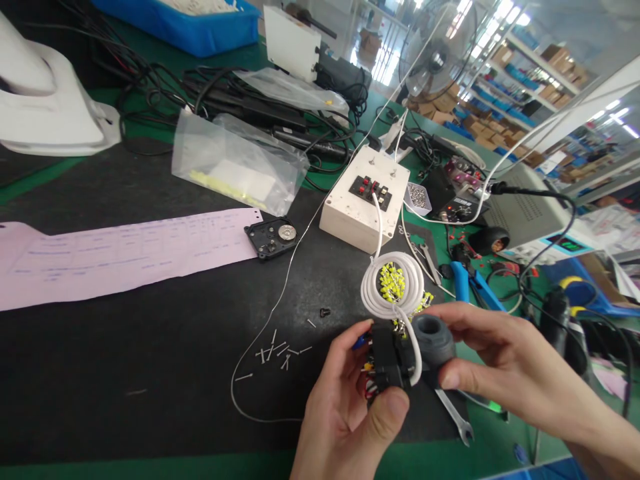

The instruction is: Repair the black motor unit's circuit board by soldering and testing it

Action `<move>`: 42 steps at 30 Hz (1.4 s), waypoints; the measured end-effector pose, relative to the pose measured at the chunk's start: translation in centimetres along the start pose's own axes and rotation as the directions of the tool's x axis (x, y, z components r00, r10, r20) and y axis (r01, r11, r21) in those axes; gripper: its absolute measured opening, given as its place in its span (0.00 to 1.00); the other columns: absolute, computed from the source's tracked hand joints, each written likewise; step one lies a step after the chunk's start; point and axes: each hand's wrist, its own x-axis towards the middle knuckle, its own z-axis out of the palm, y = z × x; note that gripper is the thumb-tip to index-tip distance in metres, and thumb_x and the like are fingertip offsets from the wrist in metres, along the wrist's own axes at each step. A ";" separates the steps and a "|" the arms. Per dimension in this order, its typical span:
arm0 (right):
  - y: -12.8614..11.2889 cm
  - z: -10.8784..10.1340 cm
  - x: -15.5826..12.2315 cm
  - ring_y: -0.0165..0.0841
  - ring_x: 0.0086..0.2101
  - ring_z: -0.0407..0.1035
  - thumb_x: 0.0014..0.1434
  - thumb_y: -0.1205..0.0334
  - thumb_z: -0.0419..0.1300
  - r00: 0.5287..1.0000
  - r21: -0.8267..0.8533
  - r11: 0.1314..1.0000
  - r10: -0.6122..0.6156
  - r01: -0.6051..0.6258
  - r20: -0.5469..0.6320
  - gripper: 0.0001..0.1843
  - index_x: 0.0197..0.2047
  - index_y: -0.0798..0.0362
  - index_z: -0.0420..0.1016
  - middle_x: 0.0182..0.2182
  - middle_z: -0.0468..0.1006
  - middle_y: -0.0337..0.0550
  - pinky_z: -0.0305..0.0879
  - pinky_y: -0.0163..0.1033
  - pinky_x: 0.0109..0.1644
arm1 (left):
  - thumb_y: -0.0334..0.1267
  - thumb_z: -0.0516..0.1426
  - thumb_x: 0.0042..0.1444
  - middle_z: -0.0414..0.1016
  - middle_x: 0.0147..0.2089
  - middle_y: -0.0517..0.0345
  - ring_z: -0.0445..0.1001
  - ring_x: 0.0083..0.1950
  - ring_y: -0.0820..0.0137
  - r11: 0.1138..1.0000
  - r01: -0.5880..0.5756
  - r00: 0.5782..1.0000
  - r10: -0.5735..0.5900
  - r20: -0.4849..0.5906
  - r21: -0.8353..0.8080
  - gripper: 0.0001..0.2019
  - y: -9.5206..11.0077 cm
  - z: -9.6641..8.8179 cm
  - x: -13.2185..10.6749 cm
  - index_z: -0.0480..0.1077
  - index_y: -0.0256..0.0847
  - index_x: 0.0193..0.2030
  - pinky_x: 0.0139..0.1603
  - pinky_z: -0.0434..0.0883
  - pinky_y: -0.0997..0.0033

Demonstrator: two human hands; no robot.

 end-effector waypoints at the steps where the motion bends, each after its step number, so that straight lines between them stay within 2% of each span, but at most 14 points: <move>1: -0.1 0.3 0.1 0.36 0.47 0.77 0.61 0.56 0.74 1.000 0.067 0.997 0.021 -0.022 0.017 0.24 0.59 0.45 0.79 0.48 0.82 0.41 0.75 0.35 0.52 | 0.53 0.70 0.56 0.78 0.62 0.42 0.77 0.63 0.49 1.000 0.000 1.000 0.000 -0.012 0.008 0.33 0.1 0.1 0.0 0.70 0.44 0.65 0.67 0.69 0.50; 5: -0.6 1.7 0.4 0.30 0.41 0.74 0.60 0.54 0.75 0.995 0.306 0.947 0.083 -0.096 0.053 0.22 0.53 0.51 0.76 0.43 0.80 0.42 0.75 0.30 0.44 | 0.56 0.65 0.61 0.76 0.65 0.44 0.76 0.63 0.51 0.995 -0.006 0.995 0.016 -0.101 0.102 0.29 0.6 0.7 -0.3 0.70 0.46 0.65 0.63 0.72 0.55; 8: -1.3 2.9 0.8 0.29 0.33 0.71 0.55 0.52 0.78 0.991 0.425 0.895 0.125 -0.132 0.045 0.30 0.53 0.52 0.71 0.38 0.77 0.40 0.74 0.30 0.31 | 0.61 0.61 0.62 0.70 0.71 0.45 0.78 0.58 0.53 0.980 -0.082 0.980 0.113 -0.166 0.182 0.30 0.6 0.9 -0.9 0.67 0.49 0.65 0.49 0.77 0.62; 10: -1.7 3.7 1.0 0.28 0.30 0.70 0.53 0.50 0.79 0.990 0.446 0.884 0.134 -0.139 0.044 0.34 0.54 0.51 0.67 0.37 0.76 0.39 0.72 0.30 0.27 | 0.63 0.61 0.61 0.69 0.71 0.45 0.78 0.56 0.54 0.971 -0.152 0.967 0.185 -0.175 0.187 0.31 0.2 0.8 -1.4 0.65 0.49 0.65 0.46 0.76 0.64; 13: -2.1 4.7 1.0 0.26 0.26 0.68 0.56 0.44 0.76 0.992 0.427 0.896 0.120 -0.124 0.036 0.33 0.53 0.51 0.65 0.32 0.75 0.36 0.69 0.28 0.25 | 0.52 0.69 0.58 0.75 0.65 0.45 0.79 0.54 0.56 0.970 -0.181 0.967 0.206 -0.153 0.160 0.36 -0.2 0.6 -2.1 0.61 0.48 0.69 0.52 0.74 0.63; 15: -2.2 5.2 0.8 0.24 0.23 0.66 0.57 0.39 0.74 0.991 0.397 0.909 0.132 -0.129 0.020 0.33 0.50 0.52 0.65 0.28 0.72 0.33 0.62 0.24 0.21 | 0.42 0.71 0.56 0.79 0.59 0.47 0.79 0.52 0.57 0.972 -0.144 0.974 0.172 -0.144 0.184 0.40 -0.3 0.6 -2.4 0.58 0.48 0.71 0.52 0.73 0.64; 17: -2.3 5.4 0.4 0.22 0.19 0.62 0.58 0.34 0.71 0.990 0.347 0.928 0.142 -0.137 0.011 0.33 0.45 0.52 0.63 0.24 0.71 0.31 0.52 0.23 0.19 | 0.39 0.71 0.56 0.80 0.56 0.49 0.80 0.52 0.57 0.968 -0.112 0.979 0.146 -0.142 0.223 0.40 -0.1 0.8 -2.5 0.57 0.48 0.71 0.51 0.73 0.63; 19: -2.6 5.3 0.1 0.21 0.17 0.59 0.62 0.31 0.65 0.992 0.264 0.956 0.128 -0.126 0.011 0.32 0.41 0.52 0.63 0.21 0.71 0.32 0.48 0.23 0.18 | 0.39 0.71 0.56 0.80 0.56 0.50 0.80 0.54 0.57 0.960 -0.115 0.976 0.157 -0.148 0.256 0.37 0.2 1.1 -2.6 0.60 0.48 0.68 0.54 0.73 0.61; 22: -3.3 4.7 -0.4 0.22 0.17 0.59 0.67 0.30 0.59 0.998 0.130 0.989 0.065 -0.066 0.014 0.31 0.38 0.53 0.65 0.20 0.72 0.35 0.50 0.25 0.20 | 0.40 0.71 0.56 0.79 0.55 0.51 0.79 0.54 0.58 0.929 -0.164 0.965 0.221 -0.144 0.332 0.29 0.8 1.5 -2.7 0.65 0.45 0.62 0.57 0.71 0.61; 28: -3.6 3.7 -1.1 0.23 0.22 0.58 0.64 0.36 0.67 0.998 0.045 0.997 -0.063 0.064 -0.027 0.27 0.42 0.53 0.70 0.23 0.69 0.32 0.51 0.29 0.24 | 0.44 0.68 0.59 0.80 0.47 0.53 0.76 0.49 0.61 0.889 -0.200 0.972 0.232 -0.030 0.412 0.21 1.0 1.0 -3.3 0.72 0.40 0.55 0.53 0.71 0.63; 32: -2.8 3.4 -1.0 0.24 0.23 0.54 0.65 0.41 0.69 0.987 0.104 0.983 -0.156 0.151 0.041 0.24 0.48 0.52 0.72 0.22 0.62 0.29 0.46 0.31 0.24 | 0.46 0.68 0.57 0.80 0.49 0.52 0.77 0.50 0.60 0.872 -0.209 0.971 0.238 -0.009 0.443 0.22 0.6 0.7 -3.4 0.73 0.40 0.54 0.56 0.71 0.61; 35: -2.2 3.4 -0.9 0.24 0.24 0.53 0.66 0.43 0.68 0.980 0.122 0.976 -0.191 0.182 0.063 0.21 0.47 0.52 0.72 0.23 0.61 0.30 0.46 0.32 0.25 | 0.47 0.67 0.58 0.80 0.49 0.53 0.77 0.50 0.61 0.838 -0.228 0.957 0.286 -0.043 0.496 0.22 0.3 0.9 -3.5 0.72 0.41 0.56 0.55 0.71 0.61; 38: -1.6 3.8 -1.4 0.25 0.26 0.55 0.65 0.43 0.69 0.973 0.164 0.963 -0.225 0.215 0.046 0.22 0.49 0.51 0.72 0.25 0.63 0.30 0.50 0.32 0.27 | 0.48 0.68 0.56 0.79 0.49 0.54 0.77 0.50 0.61 0.786 -0.225 0.933 0.344 -0.105 0.576 0.25 -0.1 1.2 -3.6 0.70 0.42 0.57 0.54 0.72 0.63; 42: -0.7 3.9 -3.2 0.25 0.27 0.61 0.66 0.43 0.69 0.965 0.111 0.959 -0.263 0.261 0.005 0.24 0.56 0.48 0.73 0.27 0.68 0.31 0.55 0.32 0.28 | 0.50 0.70 0.52 0.79 0.49 0.54 0.78 0.48 0.60 0.692 -0.218 0.879 0.446 -0.170 0.688 0.27 -0.9 1.0 -3.7 0.72 0.42 0.56 0.51 0.75 0.62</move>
